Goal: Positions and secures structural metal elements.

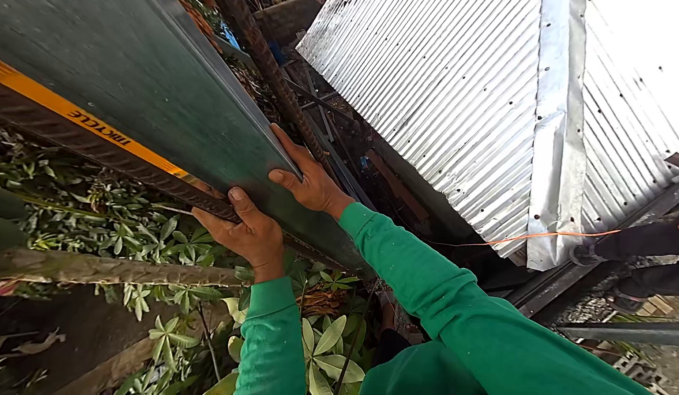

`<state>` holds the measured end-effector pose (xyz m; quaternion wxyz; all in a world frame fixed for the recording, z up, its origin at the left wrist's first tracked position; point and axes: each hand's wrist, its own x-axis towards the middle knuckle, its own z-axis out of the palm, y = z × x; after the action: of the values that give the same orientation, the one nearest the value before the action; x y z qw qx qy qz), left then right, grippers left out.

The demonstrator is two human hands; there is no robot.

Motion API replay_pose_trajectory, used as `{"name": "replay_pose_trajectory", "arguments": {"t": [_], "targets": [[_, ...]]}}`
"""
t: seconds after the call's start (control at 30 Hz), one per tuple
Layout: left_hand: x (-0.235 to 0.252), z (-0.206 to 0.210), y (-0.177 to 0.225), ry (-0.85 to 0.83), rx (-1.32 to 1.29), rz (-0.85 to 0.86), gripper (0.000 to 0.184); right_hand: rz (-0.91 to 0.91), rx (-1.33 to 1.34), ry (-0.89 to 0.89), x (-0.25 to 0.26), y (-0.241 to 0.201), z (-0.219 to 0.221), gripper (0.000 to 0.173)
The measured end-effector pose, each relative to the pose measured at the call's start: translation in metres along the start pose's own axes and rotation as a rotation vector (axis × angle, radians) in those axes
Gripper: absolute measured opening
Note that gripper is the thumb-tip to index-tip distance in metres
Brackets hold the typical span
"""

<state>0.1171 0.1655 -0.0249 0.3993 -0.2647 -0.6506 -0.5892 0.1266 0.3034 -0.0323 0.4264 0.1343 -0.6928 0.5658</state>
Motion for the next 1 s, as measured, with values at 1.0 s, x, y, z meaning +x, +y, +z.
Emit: {"name": "replay_pose_trajectory", "arguments": {"t": [1.0], "targets": [[0.0005,-0.0001,0.0032,-0.013,-0.094,-0.003,0.050,-0.026,0.008,0.015,0.0008,-0.0069,-0.0010,0.089]]}}
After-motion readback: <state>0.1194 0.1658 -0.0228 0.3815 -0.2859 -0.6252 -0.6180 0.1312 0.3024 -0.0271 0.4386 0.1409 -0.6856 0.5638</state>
